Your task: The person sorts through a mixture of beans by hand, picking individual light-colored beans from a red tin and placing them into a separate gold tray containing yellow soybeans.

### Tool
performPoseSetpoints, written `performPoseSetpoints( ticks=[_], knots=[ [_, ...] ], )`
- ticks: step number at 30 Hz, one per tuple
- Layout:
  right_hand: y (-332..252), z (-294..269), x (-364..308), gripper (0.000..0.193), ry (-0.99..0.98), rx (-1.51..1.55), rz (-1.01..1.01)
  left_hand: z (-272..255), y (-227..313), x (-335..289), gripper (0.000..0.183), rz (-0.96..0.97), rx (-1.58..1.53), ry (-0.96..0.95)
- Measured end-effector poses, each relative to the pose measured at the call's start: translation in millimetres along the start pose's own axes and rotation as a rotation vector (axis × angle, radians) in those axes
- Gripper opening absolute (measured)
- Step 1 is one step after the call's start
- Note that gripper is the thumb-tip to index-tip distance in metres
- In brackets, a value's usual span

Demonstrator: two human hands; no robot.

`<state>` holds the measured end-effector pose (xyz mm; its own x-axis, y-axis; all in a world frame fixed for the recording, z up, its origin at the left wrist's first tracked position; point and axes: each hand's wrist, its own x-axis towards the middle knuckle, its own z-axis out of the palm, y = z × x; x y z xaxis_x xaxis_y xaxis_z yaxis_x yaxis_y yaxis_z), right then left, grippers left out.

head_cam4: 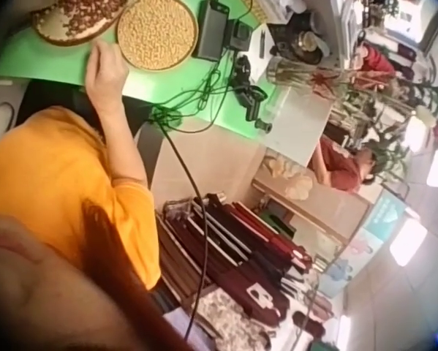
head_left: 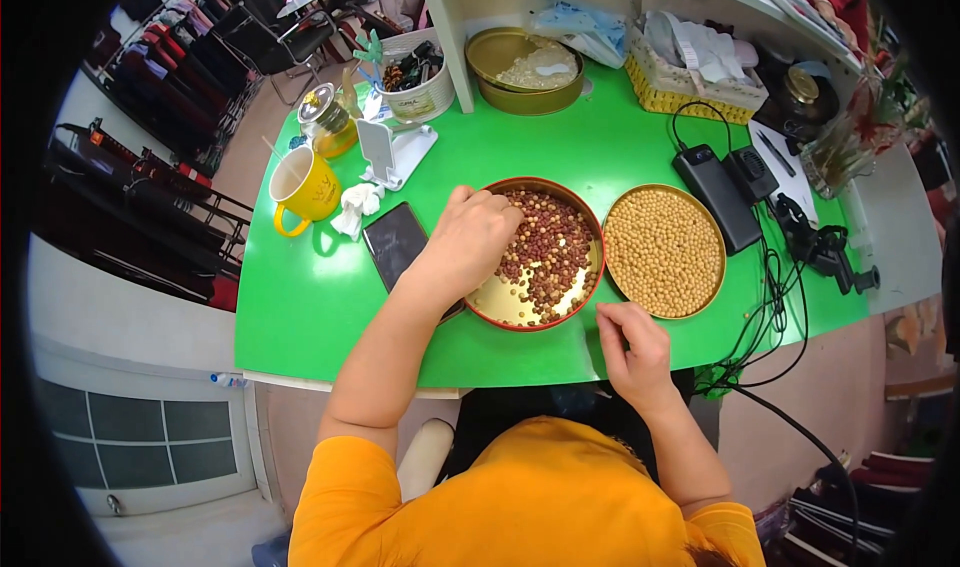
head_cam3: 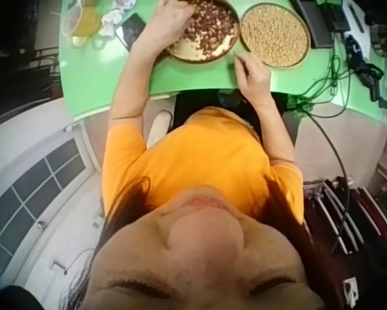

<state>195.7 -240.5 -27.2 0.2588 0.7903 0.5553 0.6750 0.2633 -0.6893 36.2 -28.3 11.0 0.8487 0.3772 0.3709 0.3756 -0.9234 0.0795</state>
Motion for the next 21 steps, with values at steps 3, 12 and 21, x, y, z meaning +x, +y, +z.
performPoseSetpoints(
  ticks=[3,12,21],
  knots=[
    [-1,-2,1,0.012,0.008,0.01,-0.001,-6,2,2,0.007,-0.016,0.033,-0.064],
    [-9,-28,-1,0.009,0.039,0.071,0.016,-27,19,22,0.008,-0.261,-0.435,0.087],
    [-12,-24,-4,0.008,0.017,0.118,0.046,-20,80,65,0.015,0.005,-0.42,0.07]
  ],
)
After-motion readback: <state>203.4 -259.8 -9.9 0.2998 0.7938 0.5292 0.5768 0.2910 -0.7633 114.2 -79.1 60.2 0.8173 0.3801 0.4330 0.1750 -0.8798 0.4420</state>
